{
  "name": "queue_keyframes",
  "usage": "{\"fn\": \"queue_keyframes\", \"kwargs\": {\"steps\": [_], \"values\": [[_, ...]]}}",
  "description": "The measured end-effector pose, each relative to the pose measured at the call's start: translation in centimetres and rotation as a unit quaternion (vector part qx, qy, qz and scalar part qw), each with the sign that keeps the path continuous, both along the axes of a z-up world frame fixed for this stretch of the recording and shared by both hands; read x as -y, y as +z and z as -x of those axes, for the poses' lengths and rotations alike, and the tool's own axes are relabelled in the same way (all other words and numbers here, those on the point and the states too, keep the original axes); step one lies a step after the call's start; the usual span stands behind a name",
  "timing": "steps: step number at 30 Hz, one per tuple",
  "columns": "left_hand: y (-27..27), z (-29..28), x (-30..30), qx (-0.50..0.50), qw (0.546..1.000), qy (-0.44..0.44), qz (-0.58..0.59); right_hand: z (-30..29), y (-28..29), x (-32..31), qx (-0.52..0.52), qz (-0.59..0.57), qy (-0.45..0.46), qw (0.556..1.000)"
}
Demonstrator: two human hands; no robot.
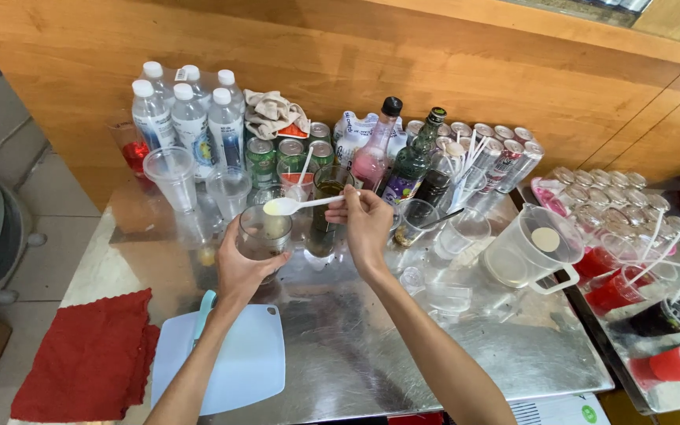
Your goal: The person pours a dark liquid from a bottle into a shaker cup, adds water from a pitcher, and scoops a white powder into the cup. They then add ice from a drawer, secure the lid, and shake the cup vigorously to mix the contents.
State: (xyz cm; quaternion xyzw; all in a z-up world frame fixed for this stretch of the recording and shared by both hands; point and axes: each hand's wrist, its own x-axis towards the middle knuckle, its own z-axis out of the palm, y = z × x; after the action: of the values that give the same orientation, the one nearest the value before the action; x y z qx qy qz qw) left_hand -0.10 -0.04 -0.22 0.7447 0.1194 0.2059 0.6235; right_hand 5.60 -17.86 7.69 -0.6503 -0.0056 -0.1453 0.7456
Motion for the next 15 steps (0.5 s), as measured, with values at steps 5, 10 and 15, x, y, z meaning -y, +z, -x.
{"fn": "queue_keyframes", "kwargs": {"steps": [5, 10, 15], "values": [[-0.2, -0.1, -0.3, -0.028, 0.999, 0.017, -0.011, -2.1, -0.1, -0.2, 0.026, 0.048, -0.034, 0.998], [-0.7, 0.1, -0.9, -0.026, 1.000, 0.014, -0.007, -5.6, -2.7, -1.6, 0.043, 0.147, -0.050, 0.987], [-1.0, 0.4, -1.8, -0.021, 1.000, 0.009, 0.006, -8.3, -6.8, -3.9, 0.026, 0.378, -0.012, 0.925]]}}
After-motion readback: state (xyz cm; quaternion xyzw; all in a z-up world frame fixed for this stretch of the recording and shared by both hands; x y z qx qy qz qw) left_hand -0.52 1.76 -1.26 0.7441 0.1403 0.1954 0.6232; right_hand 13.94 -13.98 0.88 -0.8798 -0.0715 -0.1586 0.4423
